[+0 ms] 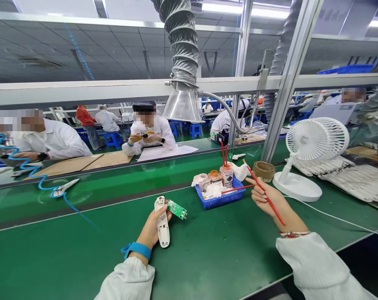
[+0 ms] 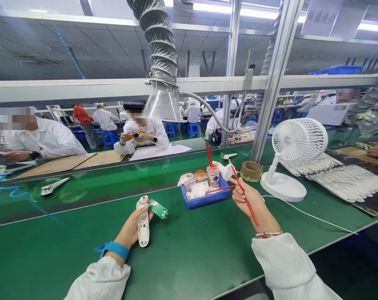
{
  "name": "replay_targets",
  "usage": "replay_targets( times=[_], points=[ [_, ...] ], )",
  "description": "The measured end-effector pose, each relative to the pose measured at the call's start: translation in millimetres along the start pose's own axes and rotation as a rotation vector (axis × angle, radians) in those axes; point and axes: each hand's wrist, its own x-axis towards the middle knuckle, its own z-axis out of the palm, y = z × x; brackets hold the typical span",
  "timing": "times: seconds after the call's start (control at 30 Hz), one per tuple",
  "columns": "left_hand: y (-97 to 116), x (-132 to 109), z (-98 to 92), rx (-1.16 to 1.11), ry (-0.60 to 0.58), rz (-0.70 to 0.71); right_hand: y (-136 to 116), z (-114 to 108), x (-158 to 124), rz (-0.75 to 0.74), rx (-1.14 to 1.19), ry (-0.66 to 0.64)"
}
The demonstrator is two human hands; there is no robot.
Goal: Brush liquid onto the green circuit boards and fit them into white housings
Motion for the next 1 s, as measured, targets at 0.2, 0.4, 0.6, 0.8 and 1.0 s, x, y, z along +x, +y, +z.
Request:
replay_targets(
  times=[0.2,0.4,0.6,0.8,1.0],
  points=[
    [-1.3,0.8,-1.9,0.005,-0.066,-0.009,-7.0,-18.4,1.6,-0.037,-0.080,0.073],
    [-4.4,2.3,-1.8,0.030,-0.085,-0.049,-6.8,-51.2,9.6,-0.092,-0.272,0.185],
    [-3.8,1.6,1.8,0.065,-0.046,-0.068,-5.0,-86.4,19.3,-0.183,-0.567,0.354],
    [-2.6,0.9,6.3,0.088,-0.010,-0.077,-11.3,-101.4,28.9,-0.283,-0.724,0.470],
    [-3.1,1.0,6.5,0.051,-0.033,-0.120,-21.9,-82.2,3.6,-0.424,-0.685,0.376]
  ],
)
